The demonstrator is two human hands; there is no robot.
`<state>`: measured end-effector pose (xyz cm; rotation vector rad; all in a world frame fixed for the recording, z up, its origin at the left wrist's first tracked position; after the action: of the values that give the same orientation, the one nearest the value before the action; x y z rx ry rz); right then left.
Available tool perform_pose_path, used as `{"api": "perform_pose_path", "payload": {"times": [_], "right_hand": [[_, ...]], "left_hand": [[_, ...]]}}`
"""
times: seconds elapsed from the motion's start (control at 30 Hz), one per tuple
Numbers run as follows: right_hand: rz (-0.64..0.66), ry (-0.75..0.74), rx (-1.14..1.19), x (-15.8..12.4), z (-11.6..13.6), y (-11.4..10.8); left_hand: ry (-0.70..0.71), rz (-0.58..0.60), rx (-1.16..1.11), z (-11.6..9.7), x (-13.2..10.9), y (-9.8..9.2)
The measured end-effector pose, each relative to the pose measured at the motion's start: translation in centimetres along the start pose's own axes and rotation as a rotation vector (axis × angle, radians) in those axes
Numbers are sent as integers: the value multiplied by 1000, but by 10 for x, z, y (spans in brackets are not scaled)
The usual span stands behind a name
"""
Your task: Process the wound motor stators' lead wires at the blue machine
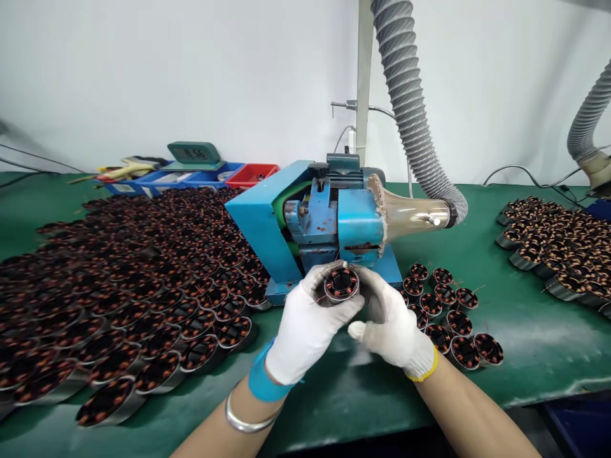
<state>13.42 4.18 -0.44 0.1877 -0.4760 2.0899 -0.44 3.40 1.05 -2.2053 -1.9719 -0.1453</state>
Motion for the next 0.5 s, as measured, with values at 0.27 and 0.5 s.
{"api": "perform_pose_path", "payload": {"times": [0.27, 0.5], "right_hand": [[-258, 174, 216, 3, -6, -4], [-447, 283, 289, 6, -3, -35]], "left_hand": [[144, 135, 516, 7, 2, -2], [159, 356, 643, 7, 0, 4]]}}
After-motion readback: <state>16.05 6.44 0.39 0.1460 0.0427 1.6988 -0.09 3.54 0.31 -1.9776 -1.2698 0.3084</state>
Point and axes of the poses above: each hand's wrist, its own x-axis towards the middle knuckle, its own y-axis out of the palm, z = x × y, the point moved 1 cm from there along x, towards the middle knuckle, and after that the axes turned 14 degrees about z, right-handed, at the moved point
